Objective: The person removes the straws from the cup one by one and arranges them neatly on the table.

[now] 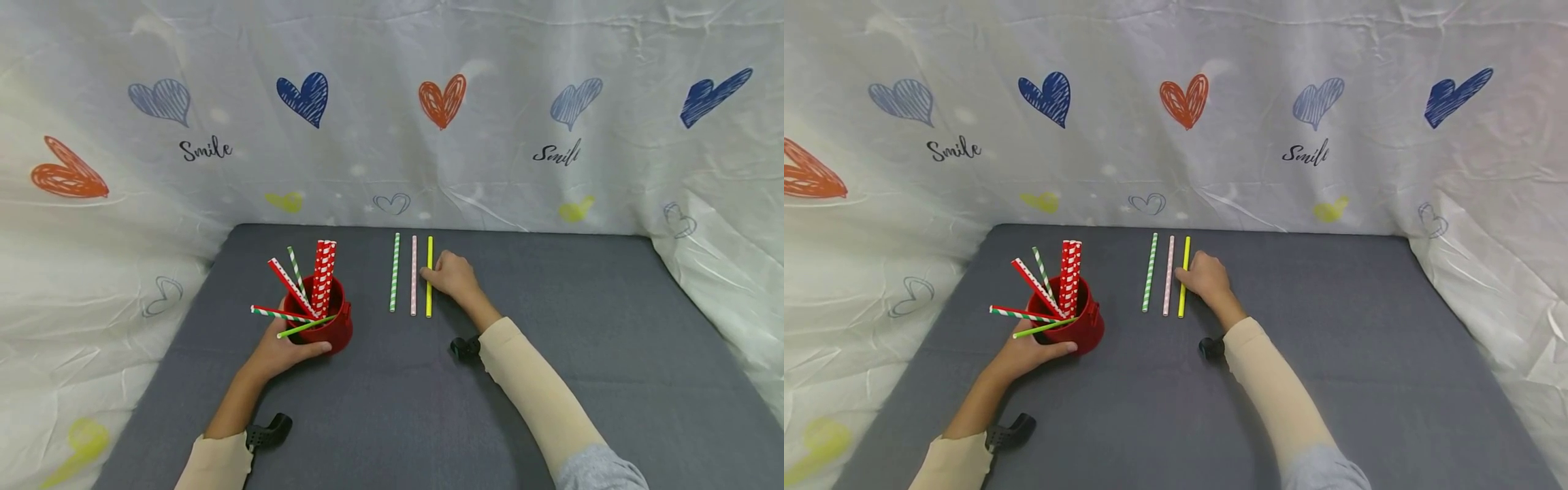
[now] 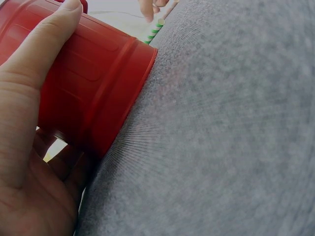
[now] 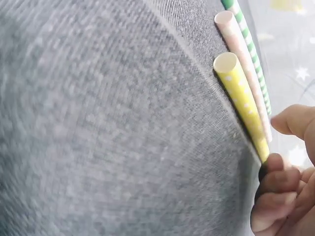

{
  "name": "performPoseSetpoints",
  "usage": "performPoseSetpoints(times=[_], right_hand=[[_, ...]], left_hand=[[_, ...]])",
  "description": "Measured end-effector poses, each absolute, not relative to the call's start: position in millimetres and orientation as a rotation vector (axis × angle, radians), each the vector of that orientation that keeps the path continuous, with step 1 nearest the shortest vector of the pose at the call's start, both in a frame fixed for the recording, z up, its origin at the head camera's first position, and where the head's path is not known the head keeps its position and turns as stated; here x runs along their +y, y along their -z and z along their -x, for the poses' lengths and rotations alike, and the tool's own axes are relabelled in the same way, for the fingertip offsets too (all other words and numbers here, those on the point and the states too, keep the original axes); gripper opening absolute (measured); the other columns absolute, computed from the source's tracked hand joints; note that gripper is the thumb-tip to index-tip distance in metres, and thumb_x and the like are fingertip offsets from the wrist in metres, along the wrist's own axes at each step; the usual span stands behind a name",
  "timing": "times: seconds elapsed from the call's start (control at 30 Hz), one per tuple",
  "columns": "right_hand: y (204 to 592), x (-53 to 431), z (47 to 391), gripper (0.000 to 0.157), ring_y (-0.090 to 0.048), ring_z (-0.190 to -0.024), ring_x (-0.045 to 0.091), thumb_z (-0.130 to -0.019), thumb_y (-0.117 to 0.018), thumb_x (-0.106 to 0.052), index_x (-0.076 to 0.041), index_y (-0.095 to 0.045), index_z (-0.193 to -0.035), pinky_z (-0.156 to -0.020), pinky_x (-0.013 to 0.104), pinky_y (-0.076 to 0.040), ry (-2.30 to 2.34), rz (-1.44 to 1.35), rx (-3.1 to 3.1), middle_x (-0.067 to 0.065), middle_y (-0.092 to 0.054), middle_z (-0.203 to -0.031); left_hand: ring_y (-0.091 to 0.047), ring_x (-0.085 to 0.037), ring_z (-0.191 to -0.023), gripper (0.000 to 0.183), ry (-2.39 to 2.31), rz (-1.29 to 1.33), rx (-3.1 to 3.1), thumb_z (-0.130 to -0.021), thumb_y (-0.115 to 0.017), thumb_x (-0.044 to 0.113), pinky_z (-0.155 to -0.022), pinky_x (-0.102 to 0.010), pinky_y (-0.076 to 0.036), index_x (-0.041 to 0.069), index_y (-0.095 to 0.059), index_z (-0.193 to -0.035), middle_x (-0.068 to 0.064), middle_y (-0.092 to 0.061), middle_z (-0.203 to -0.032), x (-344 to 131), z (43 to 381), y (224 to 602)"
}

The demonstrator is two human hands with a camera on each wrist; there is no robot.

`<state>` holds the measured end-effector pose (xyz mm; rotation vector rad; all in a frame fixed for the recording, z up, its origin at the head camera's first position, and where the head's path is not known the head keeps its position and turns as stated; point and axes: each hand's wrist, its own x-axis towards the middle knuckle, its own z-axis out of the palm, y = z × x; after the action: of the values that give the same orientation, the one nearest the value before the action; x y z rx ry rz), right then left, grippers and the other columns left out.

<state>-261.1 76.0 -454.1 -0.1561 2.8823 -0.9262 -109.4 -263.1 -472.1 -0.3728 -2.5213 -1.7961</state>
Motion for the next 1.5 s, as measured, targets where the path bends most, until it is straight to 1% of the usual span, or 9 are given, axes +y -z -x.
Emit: performPoseSetpoints(times=[0.13,0.37,0.4,0.57,0.73,0.93,1.13,1.27,1.5], right_hand=[[448,74,257,0.033,-0.048,-0.060,0.021,-0.093,-0.068,-0.035,-0.008,-0.053,-0.083,-0.057,0.033,-0.038,0.949,0.176,2.943,0.005,-0.050,-0.069],[437,67,248,0.033,-0.048,-0.058,0.019,-0.095,-0.066,-0.037,-0.009,-0.052,-0.085,-0.054,0.033,-0.038,0.993,0.224,2.931,0.004,-0.049,-0.068],[436,66,247,0.033,-0.047,-0.058,0.019,-0.095,-0.065,-0.038,-0.009,-0.053,-0.086,-0.054,0.033,-0.038,1.003,0.243,2.928,0.004,-0.049,-0.068],[427,58,239,0.031,-0.045,-0.053,0.017,-0.094,-0.066,-0.038,-0.009,-0.055,-0.089,-0.050,0.031,-0.037,1.079,0.301,2.881,0.003,-0.049,-0.064],[420,48,233,0.030,-0.048,-0.056,0.016,-0.095,-0.065,-0.037,-0.009,-0.057,-0.091,-0.053,0.032,-0.039,1.109,0.384,2.867,0.002,-0.053,-0.069],[412,38,224,0.029,-0.048,-0.054,0.018,-0.095,-0.067,-0.038,-0.009,-0.060,-0.096,-0.054,0.034,-0.041,1.176,0.478,2.805,0.003,-0.056,-0.067],[408,27,215,0.026,-0.050,-0.057,0.017,-0.095,-0.067,-0.036,-0.012,-0.063,-0.103,-0.057,0.034,-0.044,1.198,0.570,2.759,0.002,-0.059,-0.076],[407,19,207,0.024,-0.054,-0.060,0.017,-0.095,-0.068,-0.035,-0.014,-0.064,-0.103,-0.057,0.034,-0.045,1.246,0.633,2.718,0.000,-0.061,-0.081],[404,4,199,0.021,-0.058,-0.077,0.016,-0.095,-0.070,-0.031,-0.013,-0.065,-0.103,-0.066,0.033,-0.049,1.346,0.729,2.603,-0.001,-0.064,-0.094]], left_hand=[[-0.050,-0.013,-0.123,0.084,1.823,0.373,-2.496,-0.076,-0.088,0.005,-0.093,-0.025,-0.049,0.013,-0.042,-0.147,-0.003,-0.055,-0.138,-269,116,486],[-0.050,-0.014,-0.123,0.087,1.807,0.389,-2.501,-0.076,-0.087,0.003,-0.093,-0.025,-0.050,0.011,-0.038,-0.147,-0.005,-0.054,-0.139,-268,116,485],[-0.049,-0.014,-0.123,0.088,1.802,0.395,-2.500,-0.076,-0.088,0.004,-0.093,-0.026,-0.050,0.013,-0.037,-0.148,-0.003,-0.053,-0.139,-269,117,490],[-0.050,-0.015,-0.124,0.083,1.803,0.371,-2.516,-0.077,-0.088,0.009,-0.094,-0.025,-0.048,0.015,-0.042,-0.146,0.000,-0.055,-0.138,-270,116,489],[-0.049,-0.015,-0.125,0.083,1.807,0.355,-2.523,-0.078,-0.087,0.009,-0.096,-0.024,-0.046,0.013,-0.042,-0.147,-0.002,-0.054,-0.140,-271,117,489],[-0.049,-0.015,-0.125,0.083,1.823,0.322,-2.538,-0.078,-0.088,0.010,-0.096,-0.025,-0.047,0.013,-0.043,-0.147,-0.001,-0.054,-0.139,-270,116,488],[-0.050,-0.016,-0.124,0.081,1.819,0.326,-2.538,-0.078,-0.088,0.010,-0.096,-0.026,-0.047,0.012,-0.044,-0.146,-0.002,-0.055,-0.138,-269,115,487],[-0.050,-0.016,-0.122,0.080,1.790,0.310,-2.559,-0.078,-0.088,0.013,-0.095,-0.027,-0.048,0.012,-0.044,-0.145,-0.002,-0.055,-0.137,-269,115,486],[-0.051,-0.013,-0.122,0.087,1.775,0.352,-2.533,-0.075,-0.089,0.007,-0.098,-0.024,-0.044,0.012,-0.041,-0.147,-0.004,-0.055,-0.138,-267,117,486]])
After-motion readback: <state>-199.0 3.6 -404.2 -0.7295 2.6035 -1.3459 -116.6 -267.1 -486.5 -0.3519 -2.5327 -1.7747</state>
